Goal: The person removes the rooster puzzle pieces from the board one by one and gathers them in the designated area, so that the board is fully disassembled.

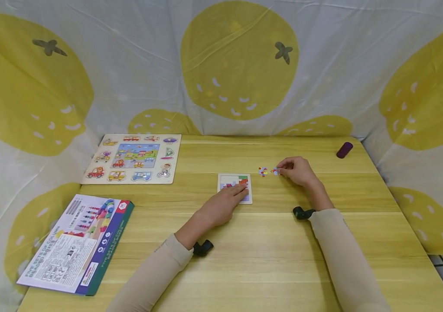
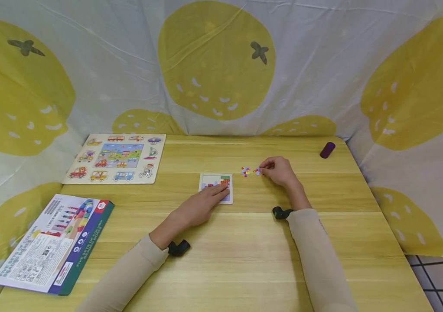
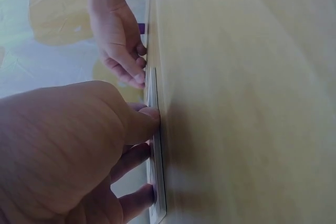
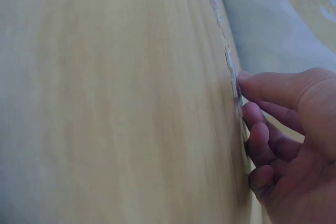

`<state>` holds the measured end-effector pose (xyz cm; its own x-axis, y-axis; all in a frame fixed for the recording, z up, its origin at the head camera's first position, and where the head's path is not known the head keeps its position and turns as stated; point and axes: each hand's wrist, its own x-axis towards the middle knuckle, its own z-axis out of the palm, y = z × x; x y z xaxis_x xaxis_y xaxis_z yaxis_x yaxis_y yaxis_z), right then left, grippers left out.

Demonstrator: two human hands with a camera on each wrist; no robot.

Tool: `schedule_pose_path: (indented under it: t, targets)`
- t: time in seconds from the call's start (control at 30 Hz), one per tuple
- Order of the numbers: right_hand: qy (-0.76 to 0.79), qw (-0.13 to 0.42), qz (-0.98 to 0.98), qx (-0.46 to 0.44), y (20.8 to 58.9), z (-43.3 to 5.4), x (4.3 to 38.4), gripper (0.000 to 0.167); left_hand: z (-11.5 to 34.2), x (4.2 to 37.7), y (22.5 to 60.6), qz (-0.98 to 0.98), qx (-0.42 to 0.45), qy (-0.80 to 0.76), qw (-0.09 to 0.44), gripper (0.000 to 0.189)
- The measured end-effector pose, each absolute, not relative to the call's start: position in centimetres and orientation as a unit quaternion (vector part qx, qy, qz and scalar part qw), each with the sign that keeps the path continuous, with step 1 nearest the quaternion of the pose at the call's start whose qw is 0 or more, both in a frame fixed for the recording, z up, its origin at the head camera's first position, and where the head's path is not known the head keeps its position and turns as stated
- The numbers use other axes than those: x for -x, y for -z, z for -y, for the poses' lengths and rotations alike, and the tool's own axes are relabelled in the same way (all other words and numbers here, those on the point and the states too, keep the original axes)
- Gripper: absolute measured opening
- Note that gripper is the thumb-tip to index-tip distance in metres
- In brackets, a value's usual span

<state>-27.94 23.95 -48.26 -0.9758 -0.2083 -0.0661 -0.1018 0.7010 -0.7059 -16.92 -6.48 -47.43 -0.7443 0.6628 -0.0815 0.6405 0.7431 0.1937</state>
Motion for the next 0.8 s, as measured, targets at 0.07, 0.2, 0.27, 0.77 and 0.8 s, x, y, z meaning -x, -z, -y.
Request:
schedule_pose_path:
  t: [0.07, 0.2, 0.27, 0.77, 0.8]
  targets:
    - [0.378, 0.070, -0.919, 0.082, 48.4, -24.0, 27.9, 0.019, 6.5, 16.9, 47.4, -0.931, -0.352, -0.074, 0.067, 0.055]
    - [0.382, 0.059, -0.919, 0.081, 48.6, -24.0, 27.7, 0.026, 6.5, 16.9, 47.3, -0.929, -0.359, -0.067, 0.056, 0.055]
    - [0.385, 0.052, -0.918, 0.083, 48.7, -23.8, 27.4, 0.026, 6.5, 16.9, 47.2, -0.928, -0.363, -0.064, 0.050, 0.054]
    - [0.433, 0.050, -0.889, 0.139, 47.8, -20.3, 25.7, 0.024, 6.8, 16.6, 47.1, -0.934, -0.349, -0.061, 0.038, 0.048]
    - [0.435, 0.051, -0.887, 0.145, 47.8, -20.0, 25.7, 0.024, 6.8, 16.6, 47.1, -0.935, -0.348, -0.062, 0.039, 0.047]
